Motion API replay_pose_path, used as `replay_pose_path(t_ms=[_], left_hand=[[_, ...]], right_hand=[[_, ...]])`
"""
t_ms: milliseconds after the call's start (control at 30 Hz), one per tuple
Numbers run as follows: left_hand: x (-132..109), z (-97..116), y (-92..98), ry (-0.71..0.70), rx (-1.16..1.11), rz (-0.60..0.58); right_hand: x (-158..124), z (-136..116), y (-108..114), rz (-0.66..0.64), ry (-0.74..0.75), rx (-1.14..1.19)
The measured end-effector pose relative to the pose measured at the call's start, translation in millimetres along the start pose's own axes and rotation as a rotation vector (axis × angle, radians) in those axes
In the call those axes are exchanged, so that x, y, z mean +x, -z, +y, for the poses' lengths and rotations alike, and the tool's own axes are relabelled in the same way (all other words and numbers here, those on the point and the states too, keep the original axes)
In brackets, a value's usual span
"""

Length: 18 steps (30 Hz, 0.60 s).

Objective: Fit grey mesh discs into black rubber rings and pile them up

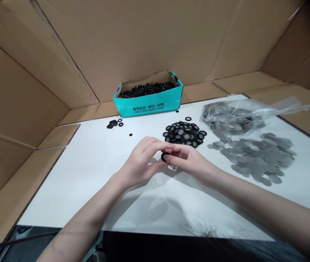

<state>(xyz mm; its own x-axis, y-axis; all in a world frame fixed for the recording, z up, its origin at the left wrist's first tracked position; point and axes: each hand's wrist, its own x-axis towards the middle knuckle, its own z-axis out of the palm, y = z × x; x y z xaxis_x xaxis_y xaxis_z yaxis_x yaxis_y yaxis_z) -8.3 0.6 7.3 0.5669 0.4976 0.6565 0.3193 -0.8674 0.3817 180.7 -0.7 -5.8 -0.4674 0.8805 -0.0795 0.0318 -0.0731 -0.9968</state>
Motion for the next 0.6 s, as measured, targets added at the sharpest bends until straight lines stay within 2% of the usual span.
replay_pose_path(t_ms=[600], left_hand=[[0.4,2.0,3.0,0.008,-0.004,-0.034]], right_hand=[[0.0,-0.1,-0.1,0.002,0.008,0.004]])
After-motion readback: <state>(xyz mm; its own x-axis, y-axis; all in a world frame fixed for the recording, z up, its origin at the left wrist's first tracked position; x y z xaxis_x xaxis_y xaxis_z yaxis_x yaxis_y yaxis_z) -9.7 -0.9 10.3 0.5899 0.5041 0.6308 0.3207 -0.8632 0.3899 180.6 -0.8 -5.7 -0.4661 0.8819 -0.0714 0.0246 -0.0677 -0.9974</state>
